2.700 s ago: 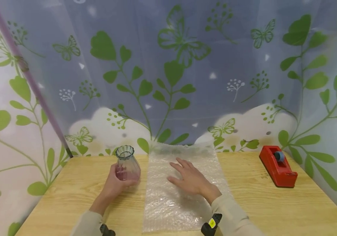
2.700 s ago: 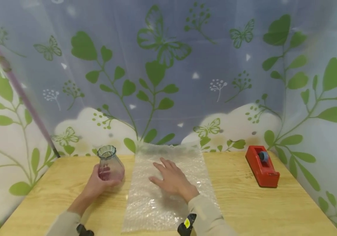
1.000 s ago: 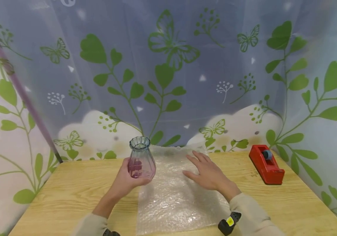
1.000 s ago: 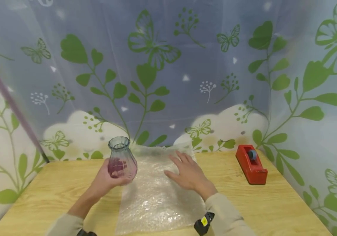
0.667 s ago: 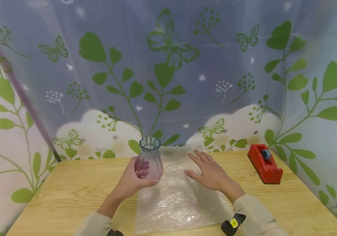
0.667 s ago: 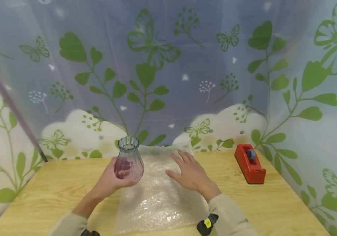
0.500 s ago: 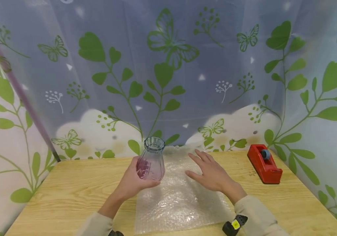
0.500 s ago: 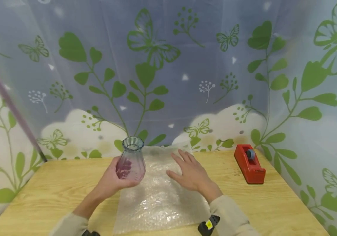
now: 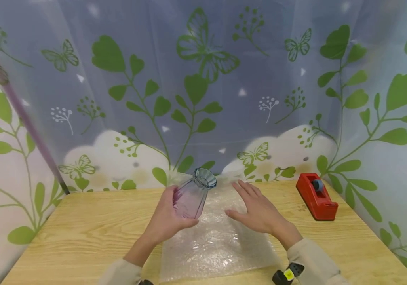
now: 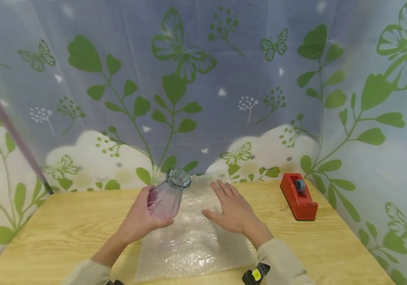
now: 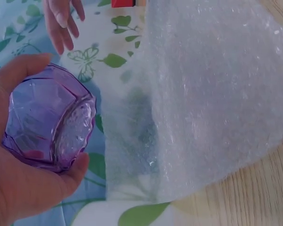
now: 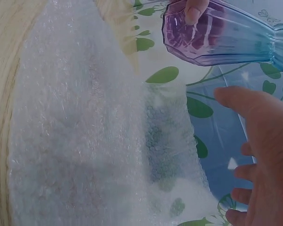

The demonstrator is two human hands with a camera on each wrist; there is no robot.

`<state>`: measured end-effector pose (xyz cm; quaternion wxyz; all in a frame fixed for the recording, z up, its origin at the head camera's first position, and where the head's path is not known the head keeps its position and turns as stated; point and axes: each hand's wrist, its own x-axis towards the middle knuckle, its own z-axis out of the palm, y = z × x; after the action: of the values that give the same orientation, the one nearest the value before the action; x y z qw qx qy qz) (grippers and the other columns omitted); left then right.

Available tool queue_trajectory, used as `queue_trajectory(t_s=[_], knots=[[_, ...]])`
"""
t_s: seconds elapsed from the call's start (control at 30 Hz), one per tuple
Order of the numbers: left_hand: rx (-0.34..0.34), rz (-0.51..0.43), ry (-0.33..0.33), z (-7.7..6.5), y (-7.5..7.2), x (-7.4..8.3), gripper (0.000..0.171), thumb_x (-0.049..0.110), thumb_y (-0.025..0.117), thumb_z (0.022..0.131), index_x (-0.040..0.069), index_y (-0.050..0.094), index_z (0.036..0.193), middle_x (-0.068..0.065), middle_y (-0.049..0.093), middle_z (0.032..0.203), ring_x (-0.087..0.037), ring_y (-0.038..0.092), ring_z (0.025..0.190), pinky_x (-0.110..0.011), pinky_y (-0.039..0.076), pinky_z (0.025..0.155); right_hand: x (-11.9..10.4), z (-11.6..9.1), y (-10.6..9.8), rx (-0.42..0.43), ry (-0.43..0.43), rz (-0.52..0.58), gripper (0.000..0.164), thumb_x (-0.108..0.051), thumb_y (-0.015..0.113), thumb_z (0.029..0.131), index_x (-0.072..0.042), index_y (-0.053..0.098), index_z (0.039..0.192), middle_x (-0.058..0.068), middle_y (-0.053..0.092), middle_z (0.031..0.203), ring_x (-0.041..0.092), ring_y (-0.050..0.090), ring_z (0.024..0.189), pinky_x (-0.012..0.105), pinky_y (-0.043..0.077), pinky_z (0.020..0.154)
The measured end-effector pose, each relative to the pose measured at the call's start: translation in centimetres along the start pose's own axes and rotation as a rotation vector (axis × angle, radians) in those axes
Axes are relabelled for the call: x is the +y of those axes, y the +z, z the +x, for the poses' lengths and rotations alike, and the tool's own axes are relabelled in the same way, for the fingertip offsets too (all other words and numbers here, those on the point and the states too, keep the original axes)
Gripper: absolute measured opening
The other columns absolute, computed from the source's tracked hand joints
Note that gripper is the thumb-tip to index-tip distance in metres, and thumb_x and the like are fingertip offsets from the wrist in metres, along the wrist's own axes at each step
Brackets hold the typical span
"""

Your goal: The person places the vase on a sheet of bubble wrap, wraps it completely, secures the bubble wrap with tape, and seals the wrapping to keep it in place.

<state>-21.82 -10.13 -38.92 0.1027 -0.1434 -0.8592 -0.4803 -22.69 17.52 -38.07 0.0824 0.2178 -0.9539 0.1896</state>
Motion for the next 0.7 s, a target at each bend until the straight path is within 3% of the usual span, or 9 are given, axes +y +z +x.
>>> queue_trajectory(t_s=[0.1,0.3,0.7], knots=[[0.014,0.044,0.021,0.0,0.3,0.1,0.103,0.021,0.092,0.054,-0.004,0.035,0.136,-0.018,0.047,0.123,-0.03,0.051,0.107,-0.044,0.045,0.09,0.1,-0.3,-0.2,0.001,0.001,0.002,0.088,-0.061,0.055,0.087,-0.012,0.022,0.152,0.013,0.022,0.155,0.038,0.023,0.138,0.055,0.026,0.105],[0.033,0.223,0.118,0.1,1.0,-0.1,0.098,0.022,0.09,0.052,-0.002,0.039,0.132,-0.015,0.049,0.119,-0.028,0.048,0.103,-0.044,0.044,0.086,0.3,-0.7,-0.5,-0.002,-0.001,0.001,0.091,-0.061,0.057,0.086,-0.011,0.02,0.152,0.015,0.022,0.154,0.037,0.022,0.139,0.055,0.026,0.106],[0.059,0.494,0.297,-0.3,1.8,-0.5,0.098,0.021,0.085,0.046,-0.005,0.041,0.129,-0.019,0.049,0.116,-0.038,0.048,0.105,-0.046,0.044,0.089,1.0,-1.6,0.2,-0.026,0.02,-0.014,0.099,-0.062,0.064,0.078,-0.013,0.02,0.153,0.012,0.021,0.155,0.036,0.023,0.138,0.056,0.03,0.103]])
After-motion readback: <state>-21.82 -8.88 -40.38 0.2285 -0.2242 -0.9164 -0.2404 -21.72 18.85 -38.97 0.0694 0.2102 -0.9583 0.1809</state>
